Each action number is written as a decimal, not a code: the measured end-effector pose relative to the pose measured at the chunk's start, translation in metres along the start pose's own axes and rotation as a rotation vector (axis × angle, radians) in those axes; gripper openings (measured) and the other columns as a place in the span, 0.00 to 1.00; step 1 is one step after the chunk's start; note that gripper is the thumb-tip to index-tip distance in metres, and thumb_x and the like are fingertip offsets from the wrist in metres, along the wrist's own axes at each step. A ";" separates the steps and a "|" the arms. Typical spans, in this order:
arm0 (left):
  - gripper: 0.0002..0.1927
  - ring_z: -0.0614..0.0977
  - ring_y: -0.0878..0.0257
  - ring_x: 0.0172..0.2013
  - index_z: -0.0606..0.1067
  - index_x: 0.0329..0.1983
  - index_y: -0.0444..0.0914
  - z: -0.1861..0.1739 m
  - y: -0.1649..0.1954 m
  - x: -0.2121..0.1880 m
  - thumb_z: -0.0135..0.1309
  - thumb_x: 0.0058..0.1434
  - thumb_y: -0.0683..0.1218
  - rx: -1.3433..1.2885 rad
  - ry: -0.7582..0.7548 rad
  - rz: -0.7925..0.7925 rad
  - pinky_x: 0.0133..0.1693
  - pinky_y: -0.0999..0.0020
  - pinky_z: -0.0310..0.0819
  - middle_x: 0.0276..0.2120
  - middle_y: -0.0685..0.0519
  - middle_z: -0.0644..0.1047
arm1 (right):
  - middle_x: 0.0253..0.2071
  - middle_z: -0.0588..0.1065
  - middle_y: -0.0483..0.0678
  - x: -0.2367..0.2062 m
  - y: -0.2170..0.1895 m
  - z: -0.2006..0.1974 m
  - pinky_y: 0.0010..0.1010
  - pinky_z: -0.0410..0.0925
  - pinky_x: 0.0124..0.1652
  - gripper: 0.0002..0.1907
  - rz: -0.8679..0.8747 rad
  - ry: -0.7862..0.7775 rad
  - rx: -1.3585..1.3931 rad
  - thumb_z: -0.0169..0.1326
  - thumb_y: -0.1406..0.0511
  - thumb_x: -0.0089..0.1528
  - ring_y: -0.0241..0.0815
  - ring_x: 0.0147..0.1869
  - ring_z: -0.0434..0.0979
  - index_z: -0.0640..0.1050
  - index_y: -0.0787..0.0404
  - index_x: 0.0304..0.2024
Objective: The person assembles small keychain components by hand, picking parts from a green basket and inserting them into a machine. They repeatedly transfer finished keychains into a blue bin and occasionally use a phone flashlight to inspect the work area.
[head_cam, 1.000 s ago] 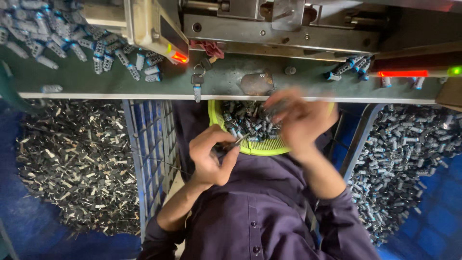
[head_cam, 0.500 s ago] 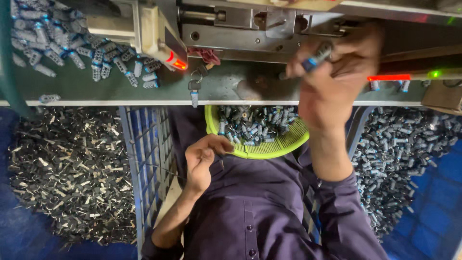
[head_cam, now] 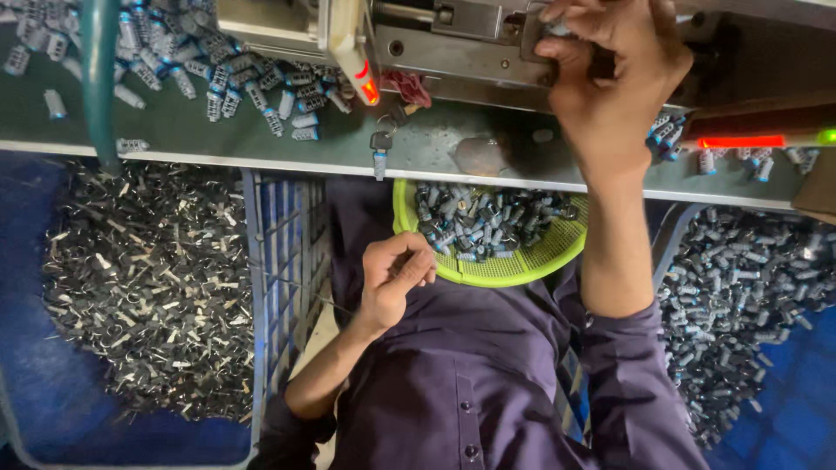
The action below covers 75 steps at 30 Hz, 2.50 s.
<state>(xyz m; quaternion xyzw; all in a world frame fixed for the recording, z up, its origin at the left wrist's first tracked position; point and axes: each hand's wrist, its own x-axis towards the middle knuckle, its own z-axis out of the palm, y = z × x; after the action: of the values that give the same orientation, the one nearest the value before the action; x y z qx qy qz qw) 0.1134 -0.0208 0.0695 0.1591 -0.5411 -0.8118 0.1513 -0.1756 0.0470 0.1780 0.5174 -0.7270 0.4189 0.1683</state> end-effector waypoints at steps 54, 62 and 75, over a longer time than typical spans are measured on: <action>0.06 0.80 0.46 0.43 0.77 0.39 0.37 0.011 -0.048 0.049 0.57 0.58 0.39 1.141 -0.083 0.340 0.46 0.56 0.74 0.39 0.47 0.79 | 0.38 0.80 0.49 -0.030 0.017 0.018 0.34 0.73 0.40 0.10 0.088 0.236 -0.074 0.58 0.81 0.60 0.47 0.38 0.81 0.75 0.64 0.38; 0.07 0.81 0.50 0.35 0.79 0.37 0.38 0.023 -0.125 0.113 0.52 0.57 0.40 1.586 -0.210 0.486 0.39 0.56 0.75 0.35 0.46 0.79 | 0.44 0.83 0.44 -0.010 0.001 -0.024 0.41 0.71 0.51 0.12 -0.013 -0.049 -0.034 0.55 0.82 0.61 0.47 0.47 0.84 0.75 0.63 0.41; 0.12 0.81 0.44 0.41 0.73 0.39 0.35 0.024 -0.055 0.067 0.56 0.53 0.32 1.020 -0.088 0.350 0.42 0.53 0.74 0.37 0.43 0.80 | 0.39 0.79 0.51 -0.213 -0.023 0.003 0.42 0.72 0.44 0.21 0.379 -0.412 -0.069 0.58 0.78 0.44 0.55 0.44 0.79 0.80 0.61 0.40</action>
<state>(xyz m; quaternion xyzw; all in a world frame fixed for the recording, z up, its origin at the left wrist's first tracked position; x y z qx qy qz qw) 0.0383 -0.0086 0.0215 0.0859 -0.8908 -0.4145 0.1650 -0.0676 0.1716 0.0418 0.4404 -0.8434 0.3041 -0.0470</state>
